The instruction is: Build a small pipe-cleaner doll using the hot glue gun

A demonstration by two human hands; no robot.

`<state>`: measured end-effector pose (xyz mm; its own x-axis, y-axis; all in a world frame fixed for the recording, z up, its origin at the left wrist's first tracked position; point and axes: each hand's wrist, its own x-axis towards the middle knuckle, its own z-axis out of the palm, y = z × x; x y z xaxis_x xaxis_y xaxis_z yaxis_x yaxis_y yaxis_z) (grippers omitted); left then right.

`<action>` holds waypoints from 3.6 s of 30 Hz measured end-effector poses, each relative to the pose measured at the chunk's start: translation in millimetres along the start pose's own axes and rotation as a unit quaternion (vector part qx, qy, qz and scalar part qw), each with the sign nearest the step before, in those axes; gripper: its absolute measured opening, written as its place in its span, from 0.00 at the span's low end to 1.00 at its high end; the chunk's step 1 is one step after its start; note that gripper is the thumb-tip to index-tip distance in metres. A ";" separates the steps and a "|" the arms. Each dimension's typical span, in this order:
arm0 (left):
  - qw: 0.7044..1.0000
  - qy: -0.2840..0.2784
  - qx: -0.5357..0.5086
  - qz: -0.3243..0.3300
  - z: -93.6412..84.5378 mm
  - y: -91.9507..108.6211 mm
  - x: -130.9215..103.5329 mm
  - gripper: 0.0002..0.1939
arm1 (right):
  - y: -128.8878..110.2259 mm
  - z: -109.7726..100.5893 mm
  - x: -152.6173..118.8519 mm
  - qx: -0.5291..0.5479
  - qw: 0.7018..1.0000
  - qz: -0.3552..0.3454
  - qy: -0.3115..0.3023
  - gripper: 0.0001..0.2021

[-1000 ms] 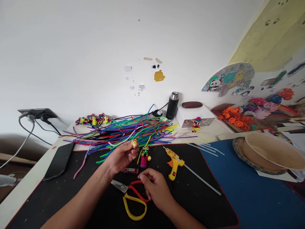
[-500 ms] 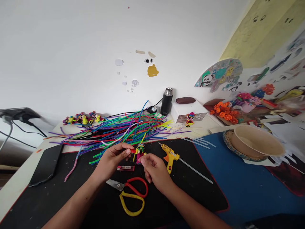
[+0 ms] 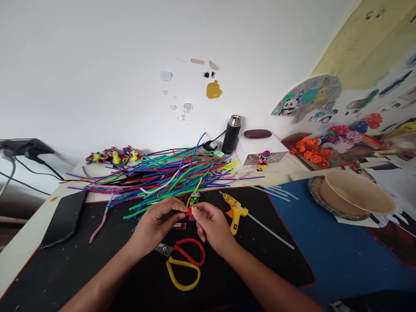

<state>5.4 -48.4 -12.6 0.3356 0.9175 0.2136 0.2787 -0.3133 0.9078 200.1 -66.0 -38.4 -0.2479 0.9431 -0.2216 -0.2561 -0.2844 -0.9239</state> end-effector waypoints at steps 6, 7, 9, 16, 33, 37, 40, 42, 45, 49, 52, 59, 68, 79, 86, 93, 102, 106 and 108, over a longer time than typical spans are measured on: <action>0.981 0.023 -0.130 -0.144 0.0 -1.7 1.4 0.20 | 1.2 -2.4 2.4 -0.021 0.999 -0.021 0.019 0.24; 0.975 0.011 -0.140 -0.171 -0.4 -2.2 2.3 0.22 | 0.9 -2.6 2.4 -0.026 0.999 -0.027 0.022 0.23; 0.965 -0.028 -0.144 -0.217 -1.0 -2.7 3.7 0.25 | -0.1 -2.7 1.5 -0.044 0.998 -0.042 0.023 0.21; 0.905 -0.072 -0.255 -0.333 -0.7 3.0 2.9 0.32 | -4.4 -2.8 -4.6 -0.208 0.969 -0.132 0.034 0.14; 0.935 -0.026 -0.239 -0.262 -4.8 -8.6 5.5 0.23 | 3.0 -7.5 -5.7 -0.176 0.979 -0.103 0.018 0.17; 0.941 -0.033 -0.229 -0.246 -2.7 -6.7 7.7 0.23 | 5.6 -5.4 -5.0 -0.143 0.986 -0.080 0.018 0.19; 0.945 -0.050 -0.217 -0.238 -1.4 -7.3 8.8 0.23 | 5.4 -2.6 -4.8 -0.134 0.988 -0.076 0.018 0.20; 0.946 -0.053 -0.213 -0.238 -1.0 -9.1 9.4 0.24 | 5.2 -1.3 -4.1 -0.130 0.989 -0.074 0.020 0.20; 0.939 -0.034 -0.231 -0.252 0.0 -12.2 10.3 0.24 | 5.5 -0.3 -2.6 -0.125 0.989 -0.073 0.026 0.20; 0.918 -0.002 -0.279 -0.283 2.3 -13.6 10.6 0.24 | 6.2 0.5 -1.3 -0.126 0.989 -0.078 0.022 0.18; 0.903 0.003 -0.312 -0.295 3.7 -12.5 10.0 0.23 | 5.9 1.1 -1.3 -0.125 0.989 -0.076 0.025 0.19; 0.859 0.021 -0.453 -0.239 2.5 -13.8 18.3 0.18 | 7.2 -0.7 -5.0 -0.085 0.993 -0.076 0.010 0.22; 0.759 0.059 -0.613 -0.210 -8.3 -12.6 34.9 0.15 | 28.7 0.4 -19.9 -0.092 0.996 -0.016 0.001 0.29; 0.748 0.062 -0.632 -0.192 -12.8 -11.0 43.1 0.14 | 50.6 -1.2 -23.1 -0.122 0.992 -0.004 -0.009 0.27; 0.761 0.059 -0.621 -0.180 -12.2 -13.8 43.7 0.12 | 50.3 -1.6 -23.6 -0.140 0.990 -0.014 -0.011 0.26; 0.769 0.054 -0.620 -0.148 -12.7 -14.6 42.6 0.12 | 52.7 -3.2 -22.9 -0.124 0.992 -0.010 -0.012 0.25; 0.769 0.034 -0.623 -0.142 -11.4 -9.7 41.6 0.14 | 46.9 -2.0 -23.3 -0.094 0.995 0.008 -0.024 0.26; 0.770 0.031 -0.622 -0.139 -11.2 -10.1 40.7 0.15 | 44.8 -1.6 -23.3 -0.090 0.996 0.013 -0.024 0.26; 0.772 0.025 -0.621 -0.135 -11.5 -10.7 39.4 0.16 | 44.9 -1.6 -22.9 -0.089 0.996 0.017 -0.024 0.26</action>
<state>5.4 -6.1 -9.7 0.3728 0.9261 -0.0577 -0.7548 0.3388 0.5616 195.8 -100.1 -75.3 -0.2994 0.9230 -0.2415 -0.0779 -0.2760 -0.9580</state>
